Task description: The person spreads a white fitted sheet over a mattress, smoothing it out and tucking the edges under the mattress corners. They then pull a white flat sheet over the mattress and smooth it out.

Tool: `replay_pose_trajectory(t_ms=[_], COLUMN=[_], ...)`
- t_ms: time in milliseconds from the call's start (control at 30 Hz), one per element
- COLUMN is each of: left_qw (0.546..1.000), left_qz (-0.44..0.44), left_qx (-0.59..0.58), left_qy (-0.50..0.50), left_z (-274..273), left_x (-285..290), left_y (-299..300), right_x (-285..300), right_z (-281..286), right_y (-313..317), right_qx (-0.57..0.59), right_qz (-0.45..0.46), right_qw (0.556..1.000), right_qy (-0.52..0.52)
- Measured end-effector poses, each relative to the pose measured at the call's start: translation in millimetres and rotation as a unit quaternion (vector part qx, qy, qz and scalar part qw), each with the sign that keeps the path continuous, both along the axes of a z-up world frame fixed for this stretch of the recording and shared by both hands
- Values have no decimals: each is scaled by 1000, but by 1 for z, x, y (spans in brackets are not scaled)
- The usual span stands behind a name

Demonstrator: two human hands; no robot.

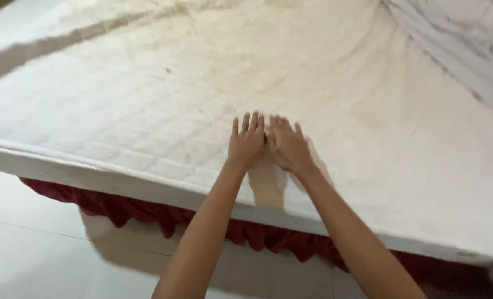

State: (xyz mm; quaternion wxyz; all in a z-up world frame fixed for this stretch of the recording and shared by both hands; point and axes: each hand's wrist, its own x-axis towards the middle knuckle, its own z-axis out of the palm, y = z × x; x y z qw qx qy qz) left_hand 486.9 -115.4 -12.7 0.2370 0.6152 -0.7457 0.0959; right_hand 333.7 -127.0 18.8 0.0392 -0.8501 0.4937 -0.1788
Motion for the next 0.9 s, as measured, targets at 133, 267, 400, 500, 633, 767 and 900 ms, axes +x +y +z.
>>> replay_pose_trajectory(t_ms=[133, 267, 400, 500, 633, 767, 900], left_qw=[999, 998, 995, 994, 989, 989, 986], left_qz=[29, 42, 55, 72, 108, 133, 157], left_qx=[34, 37, 80, 80, 96, 63, 54], left_qy=[-12, -36, 4, -2, 20, 10, 22], left_z=[84, 164, 252, 310, 372, 417, 446], left_x=[25, 52, 77, 102, 134, 182, 229], left_y=[20, 36, 68, 95, 129, 162, 184], right_x=[35, 60, 83, 109, 144, 185, 227], right_z=[91, 171, 250, 318, 386, 424, 443], right_y=[27, 43, 65, 90, 117, 137, 146], right_qx=[20, 4, 3, 50, 73, 60, 31], right_qz=[10, 5, 8, 11, 24, 48, 69], right_qw=[999, 1000, 1000, 999, 997, 997, 997], right_qy=[-23, -24, -2, -6, 0, 3, -3])
